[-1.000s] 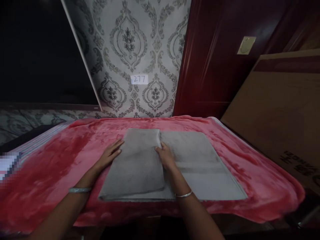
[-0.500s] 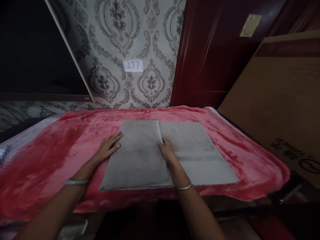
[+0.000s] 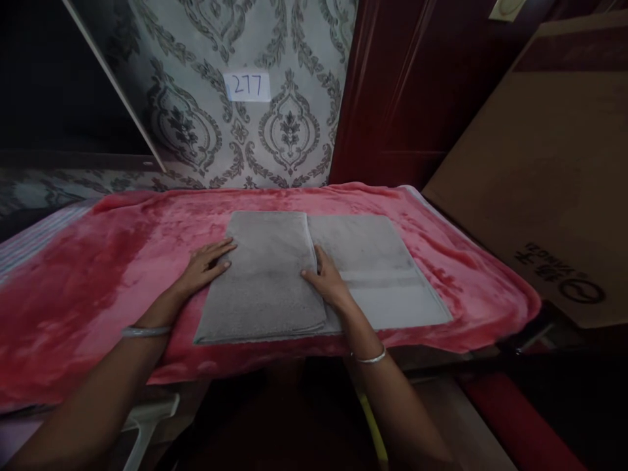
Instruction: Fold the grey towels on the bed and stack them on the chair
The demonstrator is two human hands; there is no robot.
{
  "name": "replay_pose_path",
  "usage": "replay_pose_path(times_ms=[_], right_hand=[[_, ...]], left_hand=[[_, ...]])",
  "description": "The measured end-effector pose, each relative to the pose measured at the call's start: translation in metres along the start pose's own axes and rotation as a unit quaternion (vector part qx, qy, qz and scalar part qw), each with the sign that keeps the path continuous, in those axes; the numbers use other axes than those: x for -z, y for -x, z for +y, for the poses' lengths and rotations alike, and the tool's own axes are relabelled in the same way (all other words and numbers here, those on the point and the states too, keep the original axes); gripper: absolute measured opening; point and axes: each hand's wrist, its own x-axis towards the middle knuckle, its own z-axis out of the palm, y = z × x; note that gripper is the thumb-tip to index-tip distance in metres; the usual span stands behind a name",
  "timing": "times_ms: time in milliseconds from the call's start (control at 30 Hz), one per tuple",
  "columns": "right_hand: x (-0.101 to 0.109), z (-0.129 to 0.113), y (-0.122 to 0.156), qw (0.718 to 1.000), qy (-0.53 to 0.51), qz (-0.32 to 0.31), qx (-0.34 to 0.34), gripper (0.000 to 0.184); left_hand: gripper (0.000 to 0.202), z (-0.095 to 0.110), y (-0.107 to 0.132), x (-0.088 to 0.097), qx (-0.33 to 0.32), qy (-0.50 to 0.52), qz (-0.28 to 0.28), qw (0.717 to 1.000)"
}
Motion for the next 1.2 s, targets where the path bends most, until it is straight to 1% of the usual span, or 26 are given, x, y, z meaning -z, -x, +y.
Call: replay_pose_path(times_ms=[100, 200, 300, 367, 433, 500, 567, 633, 700, 767, 833, 933, 1000, 1100, 1200], right_hand=[[0.003, 0.0, 0.014, 0.999, 0.031, -0.006, 0.014, 0.084], [0.006, 0.004, 0.018, 0.995, 0.101, 0.01, 0.026, 0.075], [0.012, 0.005, 0.016, 0.986, 0.168, 0.01, 0.023, 0.071], [0.017, 0.001, 0.012, 0.976, 0.215, 0.003, 0.012, 0.063], [0.018, -0.007, 0.005, 0.963, 0.267, 0.014, 0.015, 0.053], [0.011, -0.018, -0.008, 0.951, 0.305, 0.028, 0.054, 0.052], [-0.006, -0.03, -0.028, 0.937, 0.328, 0.018, 0.117, 0.059], [-0.027, -0.039, -0.053, 0.92, 0.356, -0.008, 0.163, 0.067], [-0.044, -0.042, -0.077, 0.899, 0.397, -0.026, 0.181, 0.071], [-0.054, -0.037, -0.095, 0.879, 0.443, -0.042, 0.173, 0.069], [-0.054, -0.025, -0.105, 0.865, 0.478, -0.053, 0.144, 0.067], [-0.047, -0.004, -0.108, 0.862, 0.494, -0.045, 0.102, 0.069], [-0.043, 0.004, -0.106, 0.861, 0.496, -0.04, 0.102, 0.071], [-0.042, -0.001, -0.108, 0.858, 0.502, -0.045, 0.094, 0.071], [-0.047, -0.021, -0.118, 0.859, 0.506, -0.043, 0.069, 0.059]], left_hand=[[0.062, -0.001, 0.0, -0.002, -0.002, -0.002, 0.006, 1.0], [0.061, -0.003, 0.0, -0.002, 0.0, -0.002, 0.002, 1.0], [0.06, -0.005, 0.001, -0.001, 0.0, -0.006, -0.006, 1.0], [0.061, -0.005, 0.001, 0.0, 0.0, -0.009, -0.005, 1.0], [0.063, -0.004, 0.002, 0.0, 0.001, -0.013, 0.013, 1.0], [0.067, 0.001, 0.001, -0.001, -0.002, -0.017, 0.043, 0.999], [0.07, 0.008, 0.0, -0.004, -0.012, -0.022, 0.054, 0.998], [0.075, 0.015, -0.001, -0.008, -0.018, -0.028, 0.025, 0.999], [0.08, 0.02, -0.001, -0.012, -0.014, -0.035, -0.024, 0.999], [0.081, 0.022, 0.0, -0.013, -0.011, -0.04, -0.058, 0.997], [0.078, 0.02, 0.0, -0.013, -0.018, -0.043, -0.07, 0.996], [0.074, 0.017, 0.001, -0.012, -0.035, -0.041, -0.075, 0.996], [0.074, 0.016, 0.001, -0.011, -0.039, -0.038, -0.077, 0.996], [0.074, 0.015, 0.001, -0.012, -0.039, -0.033, -0.07, 0.996], [0.074, 0.014, 0.001, -0.013, -0.041, -0.028, -0.062, 0.997]])
